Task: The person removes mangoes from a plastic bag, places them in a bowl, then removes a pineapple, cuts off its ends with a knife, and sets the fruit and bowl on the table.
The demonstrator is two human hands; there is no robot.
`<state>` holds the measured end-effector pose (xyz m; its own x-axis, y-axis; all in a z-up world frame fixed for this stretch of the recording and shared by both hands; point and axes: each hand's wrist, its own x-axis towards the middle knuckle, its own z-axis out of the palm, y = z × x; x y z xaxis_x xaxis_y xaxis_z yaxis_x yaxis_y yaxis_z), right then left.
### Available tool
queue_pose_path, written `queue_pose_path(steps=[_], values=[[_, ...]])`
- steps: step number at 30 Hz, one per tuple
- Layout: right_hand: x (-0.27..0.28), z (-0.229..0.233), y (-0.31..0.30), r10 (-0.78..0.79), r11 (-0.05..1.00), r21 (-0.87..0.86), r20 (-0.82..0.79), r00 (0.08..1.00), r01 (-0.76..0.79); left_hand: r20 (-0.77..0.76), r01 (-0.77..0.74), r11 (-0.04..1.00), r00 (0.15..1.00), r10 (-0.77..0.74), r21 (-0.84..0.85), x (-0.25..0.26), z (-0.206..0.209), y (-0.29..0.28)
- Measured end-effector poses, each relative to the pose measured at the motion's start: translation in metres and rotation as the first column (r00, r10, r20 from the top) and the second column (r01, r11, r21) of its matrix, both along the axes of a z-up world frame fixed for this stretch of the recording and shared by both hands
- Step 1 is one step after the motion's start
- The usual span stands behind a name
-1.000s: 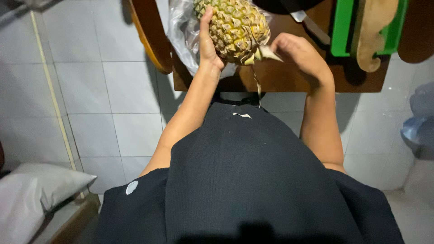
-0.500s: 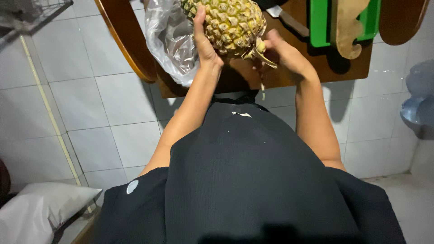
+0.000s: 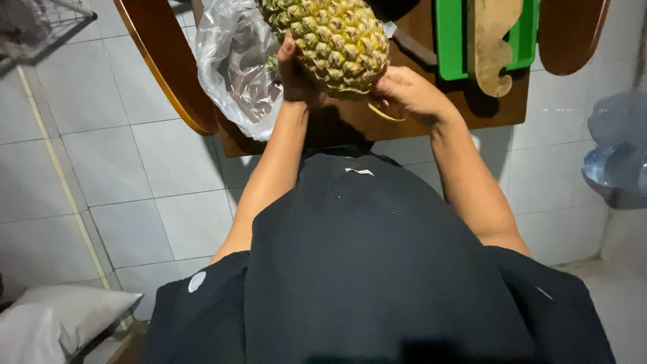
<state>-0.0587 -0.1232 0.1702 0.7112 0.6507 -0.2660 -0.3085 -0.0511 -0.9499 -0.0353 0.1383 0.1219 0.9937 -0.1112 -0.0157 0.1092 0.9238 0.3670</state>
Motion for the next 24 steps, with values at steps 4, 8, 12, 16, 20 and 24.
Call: queue_pose_path(steps=[4,8,12,16,20,24], values=[[-0.004,0.017,0.003,-0.035,0.99,-0.123,0.212,0.977,0.062,-0.013,0.097,0.995,0.995,-0.097,-0.016,0.011,-0.006,-0.005],[-0.013,0.037,0.011,-0.132,0.846,-0.443,0.367,0.921,0.298,-0.141,0.147,0.989,0.98,-0.143,0.021,0.023,-0.005,0.006],[-0.016,0.044,0.008,0.088,0.788,-0.468,0.728,0.679,0.4,-0.145,0.315,0.949,0.94,-0.31,0.017,0.025,-0.003,0.011],[-0.028,0.035,0.011,0.16,0.784,-0.389,0.88,0.447,0.485,-0.16,0.2,0.979,0.966,-0.204,-0.04,0.029,-0.009,-0.009],[-0.018,0.037,0.008,-0.031,0.739,-0.568,0.507,0.862,0.361,-0.149,0.085,0.991,0.984,-0.099,-0.101,0.021,-0.008,-0.027],[0.002,0.03,-0.002,-0.062,0.912,-0.4,-0.362,0.93,-0.095,-0.111,0.023,0.998,0.994,-0.016,0.064,0.023,-0.013,-0.034]])
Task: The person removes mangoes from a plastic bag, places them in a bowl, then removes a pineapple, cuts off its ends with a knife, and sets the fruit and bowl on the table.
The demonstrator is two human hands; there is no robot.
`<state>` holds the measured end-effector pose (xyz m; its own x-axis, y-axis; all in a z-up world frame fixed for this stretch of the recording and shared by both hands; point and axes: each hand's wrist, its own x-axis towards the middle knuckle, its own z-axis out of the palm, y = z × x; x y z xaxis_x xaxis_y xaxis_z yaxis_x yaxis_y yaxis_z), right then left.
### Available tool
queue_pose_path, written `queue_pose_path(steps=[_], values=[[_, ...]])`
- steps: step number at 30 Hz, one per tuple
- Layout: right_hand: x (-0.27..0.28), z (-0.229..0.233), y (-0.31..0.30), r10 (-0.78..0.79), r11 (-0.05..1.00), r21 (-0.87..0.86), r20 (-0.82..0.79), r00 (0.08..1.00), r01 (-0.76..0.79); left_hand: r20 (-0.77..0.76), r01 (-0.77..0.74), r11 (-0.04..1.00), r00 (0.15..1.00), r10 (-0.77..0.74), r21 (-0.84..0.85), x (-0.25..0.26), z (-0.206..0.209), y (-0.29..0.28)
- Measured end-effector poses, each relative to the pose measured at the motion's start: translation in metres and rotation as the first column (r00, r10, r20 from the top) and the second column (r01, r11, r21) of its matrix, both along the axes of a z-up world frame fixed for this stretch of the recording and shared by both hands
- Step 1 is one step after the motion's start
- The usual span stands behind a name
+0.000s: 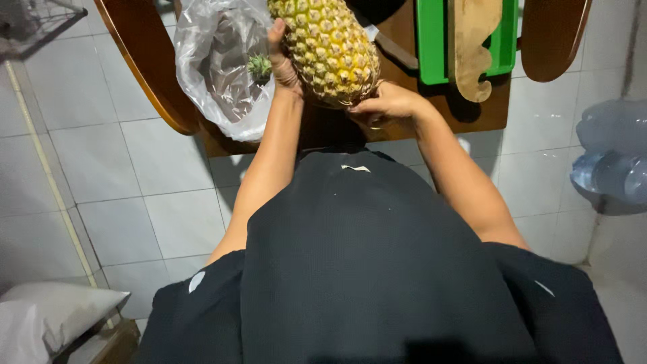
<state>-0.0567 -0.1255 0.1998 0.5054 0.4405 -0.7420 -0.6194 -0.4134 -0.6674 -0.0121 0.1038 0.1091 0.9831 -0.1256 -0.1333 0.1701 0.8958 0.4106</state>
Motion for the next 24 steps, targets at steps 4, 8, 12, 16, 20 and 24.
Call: queue_pose_path(steps=[4,8,12,16,20,24], values=[[0.004,-0.02,0.002,0.025,0.98,0.193,0.164,0.986,-0.056,-0.089,-0.077,0.993,0.992,0.084,0.087,0.006,-0.01,-0.004],[-0.008,-0.027,0.007,-0.069,0.985,0.162,0.051,0.996,0.06,-0.011,0.085,0.991,0.996,-0.085,0.103,0.006,-0.011,-0.002],[-0.026,0.0,0.019,0.283,0.906,-0.408,0.38,0.88,-0.115,-0.1,0.168,0.96,0.984,-0.149,0.223,0.009,-0.009,0.003],[-0.037,0.016,0.024,0.324,0.891,-0.449,0.529,0.784,-0.065,-0.023,0.086,0.996,0.996,-0.087,-0.035,0.002,-0.001,-0.005],[-0.03,0.017,0.011,0.266,0.946,-0.308,0.567,0.779,-0.099,-0.039,0.003,1.0,0.999,-0.002,0.014,0.0,0.009,-0.012],[0.011,0.001,-0.042,0.551,0.831,-0.25,0.248,0.797,-0.497,0.001,-0.009,0.996,1.0,0.009,0.087,-0.001,0.01,-0.013]])
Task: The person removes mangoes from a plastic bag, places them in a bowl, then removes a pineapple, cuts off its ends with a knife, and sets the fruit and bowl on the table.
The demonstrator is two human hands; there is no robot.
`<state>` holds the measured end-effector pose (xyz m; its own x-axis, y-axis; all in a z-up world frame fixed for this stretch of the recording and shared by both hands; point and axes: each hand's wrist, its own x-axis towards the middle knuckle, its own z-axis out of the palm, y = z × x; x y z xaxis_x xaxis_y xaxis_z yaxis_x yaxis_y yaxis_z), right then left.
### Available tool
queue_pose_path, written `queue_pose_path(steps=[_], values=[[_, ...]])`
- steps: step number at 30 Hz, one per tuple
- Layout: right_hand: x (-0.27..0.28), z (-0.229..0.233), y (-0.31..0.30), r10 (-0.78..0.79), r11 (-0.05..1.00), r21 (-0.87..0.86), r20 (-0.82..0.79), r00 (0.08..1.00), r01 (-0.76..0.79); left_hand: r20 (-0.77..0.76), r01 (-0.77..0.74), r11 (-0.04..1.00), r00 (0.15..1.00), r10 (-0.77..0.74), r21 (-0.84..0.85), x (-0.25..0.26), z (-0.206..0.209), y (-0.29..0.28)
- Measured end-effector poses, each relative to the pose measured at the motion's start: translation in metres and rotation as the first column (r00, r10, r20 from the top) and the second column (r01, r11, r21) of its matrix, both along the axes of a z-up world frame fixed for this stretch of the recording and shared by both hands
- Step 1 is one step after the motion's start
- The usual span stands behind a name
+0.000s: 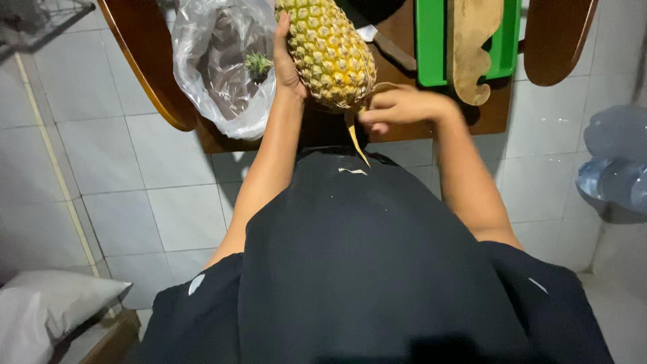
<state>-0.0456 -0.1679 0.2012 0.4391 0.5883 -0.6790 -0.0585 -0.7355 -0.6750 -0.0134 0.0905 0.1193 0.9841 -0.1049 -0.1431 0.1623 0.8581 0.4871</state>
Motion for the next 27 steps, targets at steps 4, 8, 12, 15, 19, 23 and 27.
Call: queue_pose_path(steps=[4,8,12,15,19,23,27], values=[[0.04,-0.068,-0.043,-0.07,0.995,-0.063,0.065,0.995,0.074,-0.144,-0.018,0.999,0.989,0.022,0.026,-0.009,-0.008,0.002],[0.044,-0.137,-0.025,-0.336,0.925,0.211,0.843,0.421,0.316,-0.223,0.002,0.998,0.975,0.012,0.061,-0.014,-0.014,-0.009],[0.05,-0.163,-0.011,-0.047,0.881,-0.141,0.924,0.38,0.452,-0.267,0.052,0.989,0.964,-0.012,0.141,-0.014,-0.012,-0.028],[0.041,-0.161,-0.019,-0.218,0.919,-0.011,0.818,0.533,0.394,-0.265,0.086,0.981,0.963,-0.038,0.172,-0.01,-0.007,-0.042],[0.055,-0.163,-0.037,-0.474,0.852,-0.001,0.424,0.772,0.524,-0.25,0.139,0.988,0.961,-0.119,0.064,-0.012,0.008,-0.059],[0.052,-0.151,-0.087,-0.718,0.681,0.566,0.387,0.579,0.465,-0.171,0.224,0.973,0.962,-0.212,0.059,-0.012,0.027,-0.077],[0.037,-0.108,-0.138,-0.71,0.689,0.453,0.269,0.65,0.565,-0.203,0.356,0.931,0.909,-0.364,-0.075,-0.003,0.031,-0.105]])
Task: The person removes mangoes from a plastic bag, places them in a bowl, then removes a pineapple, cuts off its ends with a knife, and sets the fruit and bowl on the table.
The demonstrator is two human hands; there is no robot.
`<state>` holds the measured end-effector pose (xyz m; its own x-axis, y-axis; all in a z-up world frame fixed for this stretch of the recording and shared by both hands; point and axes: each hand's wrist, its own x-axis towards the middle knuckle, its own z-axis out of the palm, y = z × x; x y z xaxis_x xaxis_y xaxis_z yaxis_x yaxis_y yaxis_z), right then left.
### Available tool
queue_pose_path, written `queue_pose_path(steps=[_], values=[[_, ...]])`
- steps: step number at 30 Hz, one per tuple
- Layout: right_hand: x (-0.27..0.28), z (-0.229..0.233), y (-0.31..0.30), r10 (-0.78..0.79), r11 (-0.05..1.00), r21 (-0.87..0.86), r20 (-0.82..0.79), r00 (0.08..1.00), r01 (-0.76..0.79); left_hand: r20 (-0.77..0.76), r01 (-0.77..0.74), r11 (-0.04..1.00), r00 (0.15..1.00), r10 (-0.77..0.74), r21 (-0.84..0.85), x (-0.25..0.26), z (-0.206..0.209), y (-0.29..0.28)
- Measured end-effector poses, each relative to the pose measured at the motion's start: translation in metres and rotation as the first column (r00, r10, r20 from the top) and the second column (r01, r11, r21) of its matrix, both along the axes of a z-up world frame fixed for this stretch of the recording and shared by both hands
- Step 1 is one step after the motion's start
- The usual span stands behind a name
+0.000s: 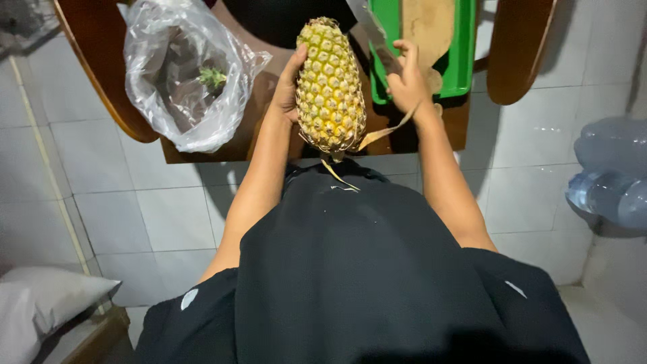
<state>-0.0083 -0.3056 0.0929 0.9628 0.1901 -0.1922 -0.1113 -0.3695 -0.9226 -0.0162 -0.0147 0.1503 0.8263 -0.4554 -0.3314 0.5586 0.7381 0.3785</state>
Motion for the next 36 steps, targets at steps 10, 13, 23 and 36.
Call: queue_pose_path(steps=[10,13,23,36], values=[[0.027,-0.065,-0.137,-0.169,0.737,-0.541,0.433,0.885,0.405,-0.136,0.178,0.982,0.973,-0.185,-0.064,0.029,-0.041,-0.081],[0.038,-0.083,-0.144,-0.133,0.698,-0.574,0.483,0.865,0.428,-0.172,0.199,0.98,0.964,-0.201,-0.029,0.031,-0.04,-0.093],[-0.014,-0.068,-0.086,-0.155,0.782,-0.559,0.253,0.955,0.275,-0.224,0.226,0.973,0.952,-0.211,0.047,0.026,-0.009,-0.086],[-0.13,-0.103,0.109,-0.389,0.921,-0.057,-0.186,0.902,0.386,-0.231,0.248,0.968,0.945,-0.231,0.043,-0.012,-0.024,-0.013]])
